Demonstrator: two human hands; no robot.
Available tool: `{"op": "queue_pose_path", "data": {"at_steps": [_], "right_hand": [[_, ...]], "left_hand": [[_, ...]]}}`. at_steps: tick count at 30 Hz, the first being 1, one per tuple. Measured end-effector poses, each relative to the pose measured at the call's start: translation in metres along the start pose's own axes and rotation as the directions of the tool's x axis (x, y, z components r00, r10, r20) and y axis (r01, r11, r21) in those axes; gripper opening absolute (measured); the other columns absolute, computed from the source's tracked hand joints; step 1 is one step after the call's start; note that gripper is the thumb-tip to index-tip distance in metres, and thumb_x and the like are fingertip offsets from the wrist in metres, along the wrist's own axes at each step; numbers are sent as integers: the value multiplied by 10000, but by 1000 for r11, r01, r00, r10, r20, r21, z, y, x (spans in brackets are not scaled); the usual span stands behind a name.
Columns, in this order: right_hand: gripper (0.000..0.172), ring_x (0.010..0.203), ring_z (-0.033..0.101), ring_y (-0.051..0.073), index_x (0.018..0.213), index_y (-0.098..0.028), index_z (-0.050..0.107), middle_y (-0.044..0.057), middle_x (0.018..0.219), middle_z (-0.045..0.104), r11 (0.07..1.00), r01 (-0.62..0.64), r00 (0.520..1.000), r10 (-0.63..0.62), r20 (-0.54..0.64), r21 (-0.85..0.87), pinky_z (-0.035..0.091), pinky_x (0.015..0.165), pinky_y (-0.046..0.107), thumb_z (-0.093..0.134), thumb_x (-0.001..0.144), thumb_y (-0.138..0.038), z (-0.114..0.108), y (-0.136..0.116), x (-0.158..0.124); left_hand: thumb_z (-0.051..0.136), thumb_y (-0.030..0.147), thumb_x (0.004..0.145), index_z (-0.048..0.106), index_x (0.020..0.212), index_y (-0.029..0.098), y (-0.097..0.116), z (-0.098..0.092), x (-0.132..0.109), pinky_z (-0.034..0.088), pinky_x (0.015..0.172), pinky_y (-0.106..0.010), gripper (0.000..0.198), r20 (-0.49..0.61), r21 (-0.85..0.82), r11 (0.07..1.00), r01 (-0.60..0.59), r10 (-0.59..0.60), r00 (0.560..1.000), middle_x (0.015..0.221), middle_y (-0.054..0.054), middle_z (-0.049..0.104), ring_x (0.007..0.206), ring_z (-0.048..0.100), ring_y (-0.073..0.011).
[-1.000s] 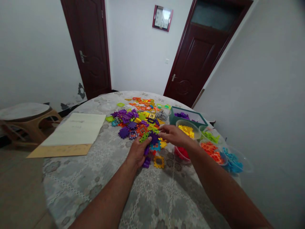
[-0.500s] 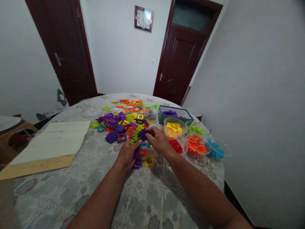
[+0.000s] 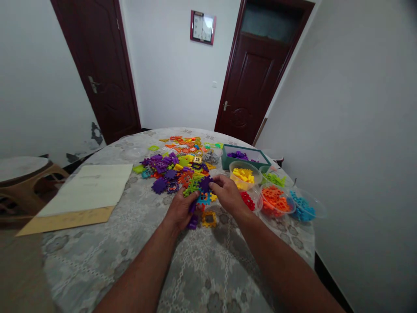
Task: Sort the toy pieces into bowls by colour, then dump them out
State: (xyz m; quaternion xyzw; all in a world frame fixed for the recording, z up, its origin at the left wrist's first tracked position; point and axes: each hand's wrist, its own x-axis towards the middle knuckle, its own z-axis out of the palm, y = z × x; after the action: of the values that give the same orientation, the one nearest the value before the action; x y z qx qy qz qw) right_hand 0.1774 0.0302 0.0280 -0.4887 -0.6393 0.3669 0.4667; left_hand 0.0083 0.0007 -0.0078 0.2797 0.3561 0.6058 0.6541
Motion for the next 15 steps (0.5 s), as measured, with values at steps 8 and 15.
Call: {"op": "queue_pose_path", "data": {"at_steps": [8, 15], "right_hand": [[232, 653, 674, 159, 998, -213, 749, 8, 796, 742, 999, -39, 998, 37, 47, 34, 548, 585, 258, 662, 898, -403, -22, -13, -13], [147, 491, 633, 151, 901, -195, 800, 3, 591, 692, 980, -131, 979, 152, 138, -152, 506, 455, 230, 787, 795, -295, -89, -15, 37]], "left_hand": [[920, 236, 697, 590, 1077, 235, 4, -4, 3, 593, 496, -223, 503, -85, 7, 1000, -6, 7, 996, 1002, -21, 762, 694, 744, -155], [930, 232, 691, 585, 1073, 232, -1, -7, 5, 593, 499, -223, 515, -87, 24, 1000, -3, 5, 996, 958, -11, 756, 665, 735, -145]]}}
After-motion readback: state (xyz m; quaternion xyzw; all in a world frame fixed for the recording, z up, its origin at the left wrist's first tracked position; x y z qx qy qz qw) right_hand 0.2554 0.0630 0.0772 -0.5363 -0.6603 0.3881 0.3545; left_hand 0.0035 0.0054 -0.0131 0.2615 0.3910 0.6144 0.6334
